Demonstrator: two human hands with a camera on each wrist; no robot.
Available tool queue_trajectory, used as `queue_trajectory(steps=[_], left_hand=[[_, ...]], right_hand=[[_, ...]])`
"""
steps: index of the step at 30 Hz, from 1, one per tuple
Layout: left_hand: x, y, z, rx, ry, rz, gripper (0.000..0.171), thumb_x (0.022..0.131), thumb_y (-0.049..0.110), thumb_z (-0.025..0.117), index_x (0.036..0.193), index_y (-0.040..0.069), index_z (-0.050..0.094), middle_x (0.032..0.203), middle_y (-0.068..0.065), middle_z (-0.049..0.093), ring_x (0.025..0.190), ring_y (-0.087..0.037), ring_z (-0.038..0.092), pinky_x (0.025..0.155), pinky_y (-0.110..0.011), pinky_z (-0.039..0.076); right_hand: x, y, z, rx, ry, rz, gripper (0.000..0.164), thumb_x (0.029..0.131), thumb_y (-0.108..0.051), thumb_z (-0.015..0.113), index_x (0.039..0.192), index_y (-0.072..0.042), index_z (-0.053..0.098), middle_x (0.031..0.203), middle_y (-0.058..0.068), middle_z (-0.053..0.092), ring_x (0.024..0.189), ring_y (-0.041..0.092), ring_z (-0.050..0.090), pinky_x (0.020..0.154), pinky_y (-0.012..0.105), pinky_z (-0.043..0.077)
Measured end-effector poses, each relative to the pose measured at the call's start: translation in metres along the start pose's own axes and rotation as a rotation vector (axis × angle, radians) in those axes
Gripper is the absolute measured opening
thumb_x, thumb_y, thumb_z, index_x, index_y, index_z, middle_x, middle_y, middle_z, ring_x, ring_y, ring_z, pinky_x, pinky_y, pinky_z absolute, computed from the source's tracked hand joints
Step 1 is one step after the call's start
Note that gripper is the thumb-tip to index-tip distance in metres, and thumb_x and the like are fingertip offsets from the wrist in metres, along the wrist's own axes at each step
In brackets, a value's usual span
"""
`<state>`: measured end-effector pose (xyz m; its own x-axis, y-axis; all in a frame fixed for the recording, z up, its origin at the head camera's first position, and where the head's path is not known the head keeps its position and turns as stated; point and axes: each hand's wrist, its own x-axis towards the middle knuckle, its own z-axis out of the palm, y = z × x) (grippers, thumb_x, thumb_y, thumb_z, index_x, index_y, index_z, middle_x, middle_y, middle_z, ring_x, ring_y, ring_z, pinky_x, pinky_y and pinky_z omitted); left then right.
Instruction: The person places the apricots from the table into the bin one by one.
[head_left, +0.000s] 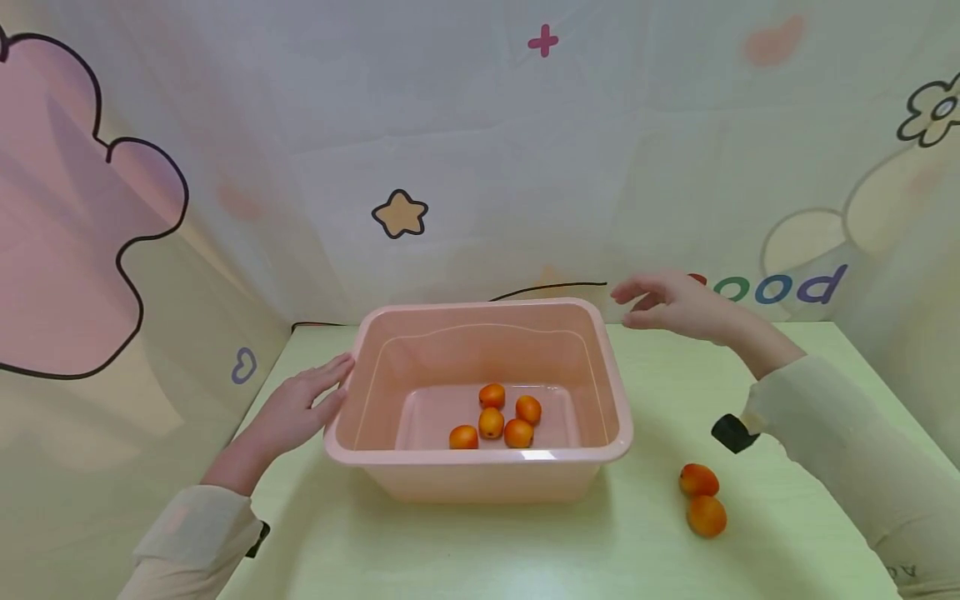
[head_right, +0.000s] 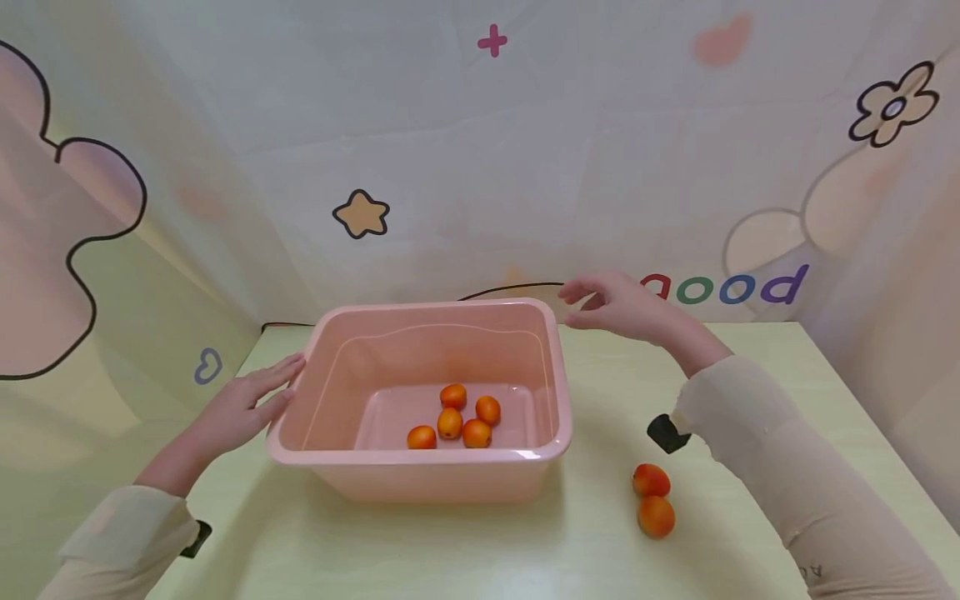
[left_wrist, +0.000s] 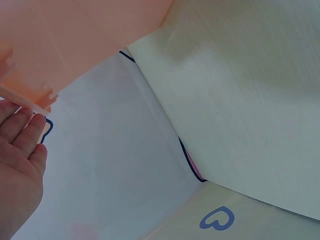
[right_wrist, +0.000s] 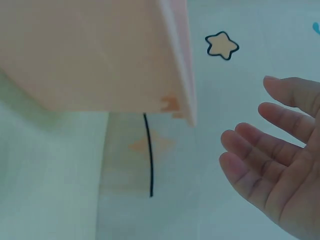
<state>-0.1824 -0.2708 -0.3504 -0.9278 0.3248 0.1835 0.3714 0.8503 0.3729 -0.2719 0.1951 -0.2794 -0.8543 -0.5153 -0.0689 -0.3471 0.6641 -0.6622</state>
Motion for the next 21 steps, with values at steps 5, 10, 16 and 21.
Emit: queue_trajectory(steps=[5, 10, 16, 21], left_hand=[[0.000, -0.001, 0.001, -0.005, 0.002, 0.004, 0.046, 0.092, 0.024, 0.045, 0.132, 0.002, 0.039, 0.138, -0.016, 0.037, 0.122, -0.040, 0.037, 0.097, -0.055, 0.030], [0.001, -0.002, 0.001, -0.008, 0.004, 0.004, 0.046, 0.092, 0.023, 0.045, 0.132, 0.002, 0.039, 0.139, -0.015, 0.036, 0.123, -0.040, 0.037, 0.097, -0.055, 0.030], [0.000, -0.002, 0.001, -0.011, 0.006, 0.003, 0.046, 0.091, 0.021, 0.046, 0.132, 0.001, 0.039, 0.139, -0.014, 0.036, 0.123, -0.039, 0.037, 0.097, -0.054, 0.030], [0.000, 0.000, 0.000, -0.010, 0.005, 0.003, 0.045, 0.091, 0.021, 0.046, 0.131, 0.001, 0.039, 0.138, -0.015, 0.036, 0.122, -0.040, 0.038, 0.097, -0.054, 0.031]], right_hand=[[-0.019, 0.028, 0.007, -0.013, -0.035, 0.032, 0.050, 0.082, -0.034, 0.060, 0.122, -0.008, 0.047, 0.119, 0.012, 0.052, 0.101, 0.024, 0.054, 0.082, 0.044, 0.048], [-0.031, 0.054, 0.021, 0.003, -0.109, 0.062, 0.051, 0.080, -0.032, 0.063, 0.122, -0.006, 0.048, 0.121, 0.015, 0.051, 0.102, 0.026, 0.052, 0.078, 0.042, 0.050], [-0.043, 0.079, 0.039, 0.044, -0.205, 0.126, 0.055, 0.079, -0.028, 0.064, 0.123, -0.003, 0.046, 0.122, 0.021, 0.048, 0.101, 0.026, 0.052, 0.077, 0.040, 0.050], [-0.051, 0.094, 0.053, 0.068, -0.243, 0.178, 0.055, 0.077, -0.026, 0.067, 0.122, -0.002, 0.047, 0.120, 0.022, 0.049, 0.098, 0.024, 0.052, 0.078, 0.040, 0.049]])
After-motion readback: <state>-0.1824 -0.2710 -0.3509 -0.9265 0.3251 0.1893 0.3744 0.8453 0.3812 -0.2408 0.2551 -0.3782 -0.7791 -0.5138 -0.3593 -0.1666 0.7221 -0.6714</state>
